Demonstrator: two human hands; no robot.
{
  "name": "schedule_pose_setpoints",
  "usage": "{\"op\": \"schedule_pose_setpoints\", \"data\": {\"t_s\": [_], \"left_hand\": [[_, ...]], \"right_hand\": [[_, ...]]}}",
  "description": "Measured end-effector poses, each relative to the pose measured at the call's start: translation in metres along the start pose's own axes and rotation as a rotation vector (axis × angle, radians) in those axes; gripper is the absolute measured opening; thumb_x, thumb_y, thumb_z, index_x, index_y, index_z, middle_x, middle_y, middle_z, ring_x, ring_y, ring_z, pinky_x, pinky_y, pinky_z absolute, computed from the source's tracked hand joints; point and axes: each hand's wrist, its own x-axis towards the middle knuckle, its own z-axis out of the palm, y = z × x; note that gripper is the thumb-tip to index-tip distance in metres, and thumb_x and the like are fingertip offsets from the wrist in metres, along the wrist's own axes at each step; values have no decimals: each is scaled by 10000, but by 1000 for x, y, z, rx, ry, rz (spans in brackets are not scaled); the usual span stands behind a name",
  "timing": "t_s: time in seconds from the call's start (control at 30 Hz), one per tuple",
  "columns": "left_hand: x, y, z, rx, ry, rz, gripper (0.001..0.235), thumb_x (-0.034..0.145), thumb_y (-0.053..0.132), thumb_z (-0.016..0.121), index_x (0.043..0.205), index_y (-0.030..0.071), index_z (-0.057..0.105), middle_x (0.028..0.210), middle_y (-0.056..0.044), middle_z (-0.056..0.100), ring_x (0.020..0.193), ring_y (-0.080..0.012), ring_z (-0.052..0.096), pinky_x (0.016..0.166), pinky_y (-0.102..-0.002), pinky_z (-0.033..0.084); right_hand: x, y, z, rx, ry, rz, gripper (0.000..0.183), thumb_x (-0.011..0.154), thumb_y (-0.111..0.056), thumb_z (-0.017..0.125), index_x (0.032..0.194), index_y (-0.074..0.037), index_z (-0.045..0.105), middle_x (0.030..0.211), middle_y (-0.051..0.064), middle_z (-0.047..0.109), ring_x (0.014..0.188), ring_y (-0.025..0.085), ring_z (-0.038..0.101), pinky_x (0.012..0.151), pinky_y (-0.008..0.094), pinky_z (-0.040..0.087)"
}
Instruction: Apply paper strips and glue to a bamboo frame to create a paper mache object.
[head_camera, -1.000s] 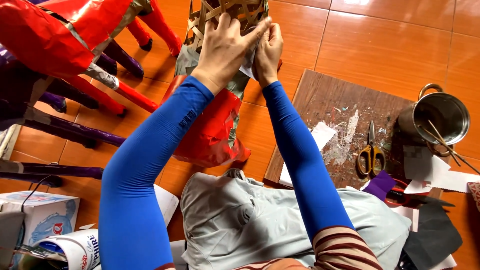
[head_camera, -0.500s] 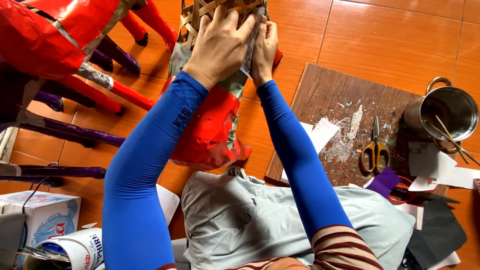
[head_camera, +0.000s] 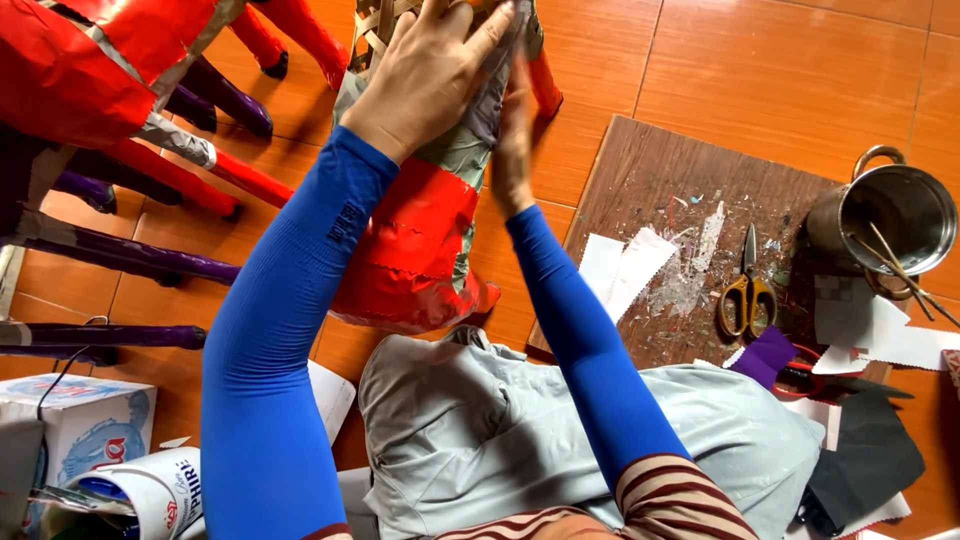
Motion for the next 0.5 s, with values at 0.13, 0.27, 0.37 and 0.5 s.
{"op": "schedule_pose_setpoints", "data": {"t_s": [0.13, 0.27, 0.37, 0.5], "left_hand": [[-2, 0, -3, -38, -9, 5, 555, 991, 106, 671, 1531, 61, 548, 1213, -132, 576, 1260, -324, 500, 980, -438, 469], [-1, -2, -11, -93, -70, -14, 639, 962, 67, 689, 1571, 63, 496, 1287, -150, 542, 1320, -345, 473, 1015, -460, 467], [-3, 1, -16, -143, -51, -13, 716, 935, 80, 722, 1604, 94, 467, 1424, -179, 491, 1368, -369, 427, 1023, -473, 455], [-4, -2, -15, -180, -28, -9, 743, 943, 97, 751, 1620, 114, 445, 1510, -187, 444, 1418, -385, 394, 1093, -486, 438]], "right_hand": [[-33, 49, -11, 306, -196, 126, 825, 1111, -615, 347, 1692, -63, 155, 1758, 141, 197, 1619, 269, 221, 1342, 388, 173], [-40, 36, -18, 166, -127, 36, 802, 1104, -564, 393, 1684, -69, 147, 1764, 113, 168, 1642, 228, 155, 1338, 365, 127], [-20, -11, -14, 11, -42, -123, 740, 1125, -527, 376, 1684, -66, 224, 1743, 142, 267, 1608, 269, 288, 1337, 407, 251], [19, -40, 1, 69, -136, -146, 681, 1162, -490, 339, 1682, -68, 217, 1735, 115, 276, 1624, 241, 287, 1346, 403, 280]]}}
